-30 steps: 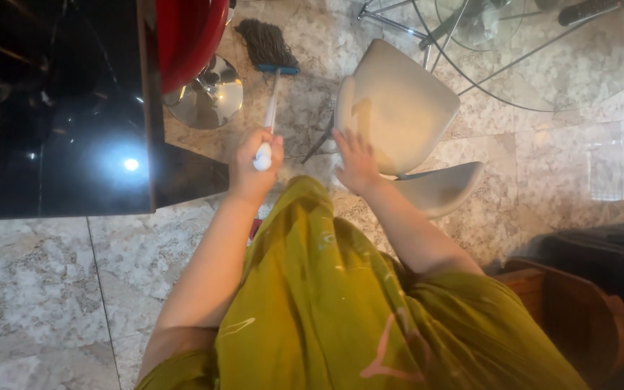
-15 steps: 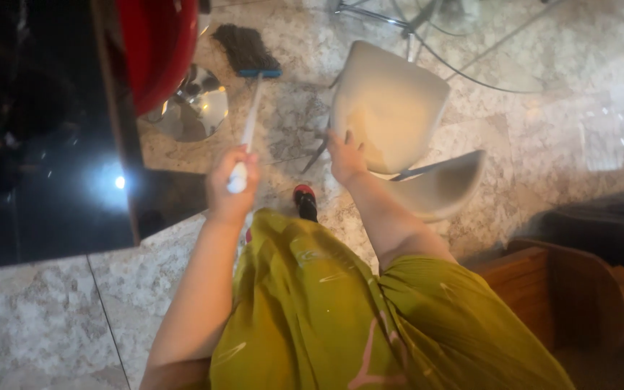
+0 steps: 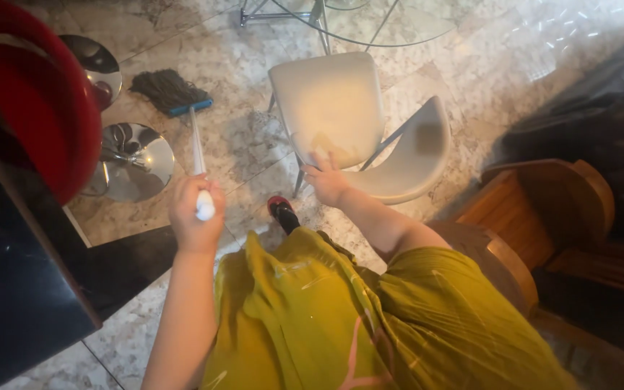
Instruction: The person is mopping the tiled floor in a bedroom and adjacent living areas using a spray mop.
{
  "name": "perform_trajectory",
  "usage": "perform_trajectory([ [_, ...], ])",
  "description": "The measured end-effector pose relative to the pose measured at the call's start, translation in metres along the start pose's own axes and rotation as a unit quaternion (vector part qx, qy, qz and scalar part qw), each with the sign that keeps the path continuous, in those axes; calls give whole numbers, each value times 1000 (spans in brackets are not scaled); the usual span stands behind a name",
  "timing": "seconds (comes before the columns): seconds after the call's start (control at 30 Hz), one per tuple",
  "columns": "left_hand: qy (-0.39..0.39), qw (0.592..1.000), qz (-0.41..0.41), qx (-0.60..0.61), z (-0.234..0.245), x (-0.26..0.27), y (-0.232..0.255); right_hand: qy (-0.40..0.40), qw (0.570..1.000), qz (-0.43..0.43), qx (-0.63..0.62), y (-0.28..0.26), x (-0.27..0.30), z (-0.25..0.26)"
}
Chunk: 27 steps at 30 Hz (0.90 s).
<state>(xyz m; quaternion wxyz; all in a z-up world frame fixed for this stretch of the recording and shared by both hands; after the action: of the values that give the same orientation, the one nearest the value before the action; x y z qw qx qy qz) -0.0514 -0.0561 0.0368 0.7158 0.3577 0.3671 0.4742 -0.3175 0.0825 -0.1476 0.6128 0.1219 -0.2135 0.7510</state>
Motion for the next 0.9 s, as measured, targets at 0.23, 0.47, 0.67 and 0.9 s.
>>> perform_trajectory([
  [0.23,-62,997,-18,-41,-46,-1,22,160,987,15,-8,19,-73,5],
  [0.47,-101,993,-49,-43,-85,-23,49,109,990,-45,-81,52,-43,-24],
  [0.67,-91,994,-48,-29,-93,-53,59,34,999,-5,-32,53,23,-15],
  [0.9,-90,993,-76,-22,-116,-64,74,118,991,66,-7,79,70,-70],
])
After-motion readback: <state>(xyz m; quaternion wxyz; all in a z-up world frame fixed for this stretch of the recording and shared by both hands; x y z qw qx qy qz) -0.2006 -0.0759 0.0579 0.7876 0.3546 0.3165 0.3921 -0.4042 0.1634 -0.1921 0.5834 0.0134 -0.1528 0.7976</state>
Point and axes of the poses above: each hand's wrist, its own x-axis away from the middle knuckle, its own z-axis out of the back of the hand, y = z × x, the point moved 7 cm from there along -x, towards the middle knuckle, and after that the axes turned 14 degrees about z, right-handed, at the moved point
